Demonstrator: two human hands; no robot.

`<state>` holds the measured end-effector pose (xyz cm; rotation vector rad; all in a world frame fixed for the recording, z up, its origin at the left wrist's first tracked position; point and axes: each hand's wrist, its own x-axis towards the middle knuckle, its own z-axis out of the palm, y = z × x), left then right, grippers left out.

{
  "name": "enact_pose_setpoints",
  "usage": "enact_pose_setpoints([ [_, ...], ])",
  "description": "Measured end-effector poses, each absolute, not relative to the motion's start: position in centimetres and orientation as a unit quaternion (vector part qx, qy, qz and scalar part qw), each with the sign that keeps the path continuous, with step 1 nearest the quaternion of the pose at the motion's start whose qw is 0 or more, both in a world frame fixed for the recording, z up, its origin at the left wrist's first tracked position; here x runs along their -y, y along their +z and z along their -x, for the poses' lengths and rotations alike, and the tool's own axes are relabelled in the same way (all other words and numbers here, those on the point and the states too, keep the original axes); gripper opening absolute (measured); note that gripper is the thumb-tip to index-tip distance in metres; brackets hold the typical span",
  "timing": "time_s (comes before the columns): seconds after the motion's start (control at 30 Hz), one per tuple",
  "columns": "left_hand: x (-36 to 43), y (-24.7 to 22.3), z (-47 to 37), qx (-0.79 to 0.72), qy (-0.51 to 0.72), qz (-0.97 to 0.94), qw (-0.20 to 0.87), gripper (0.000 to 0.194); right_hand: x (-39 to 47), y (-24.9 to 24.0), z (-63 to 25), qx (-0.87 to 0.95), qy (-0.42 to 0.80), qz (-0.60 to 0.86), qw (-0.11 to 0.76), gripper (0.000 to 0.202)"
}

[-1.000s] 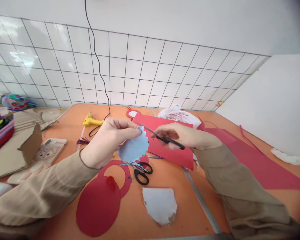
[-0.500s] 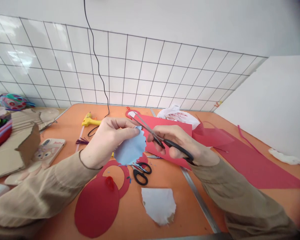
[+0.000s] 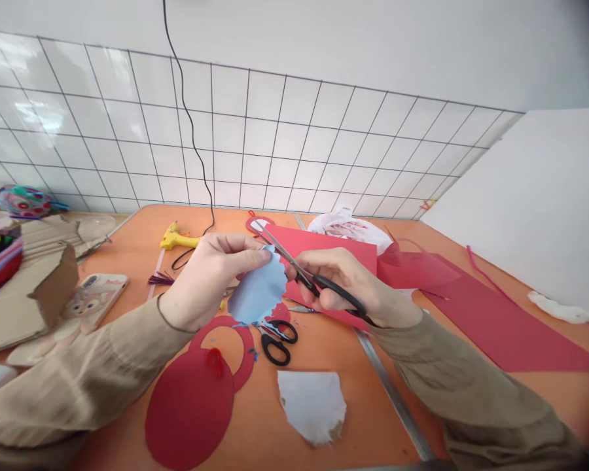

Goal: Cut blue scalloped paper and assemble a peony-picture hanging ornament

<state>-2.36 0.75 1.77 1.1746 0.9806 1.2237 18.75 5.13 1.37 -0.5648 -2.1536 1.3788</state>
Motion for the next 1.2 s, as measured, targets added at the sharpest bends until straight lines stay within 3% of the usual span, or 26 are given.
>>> enact_pose_setpoints([
  [0.5, -0.8, 1.7, 2.2, -0.43, 0.524, -0.491, 0.546, 0.02, -6.1, 0.5, -19.0, 0.801, 0.508, 0.19, 0.252, 0.063],
  [0.73, -0.7, 2.2, 2.2, -0.461, 0.523, -0.509, 0.506, 0.023, -6.0, 1.0, -19.1, 0.825, 0.459, 0.238, 0.228, 0.035],
  [1.07, -0.5, 2.8, 2.0, -0.505, 0.508, -0.517, 0.468, 0.016, -6.4, 0.8, -19.3, 0.838, 0.439, 0.229, 0.229, 0.052],
  [1.2, -0.6, 2.6, 2.1, -0.506, 0.508, -0.518, 0.467, 0.016, -6.5, 0.5, -19.3, 0.842, 0.43, 0.229, 0.232, 0.043],
])
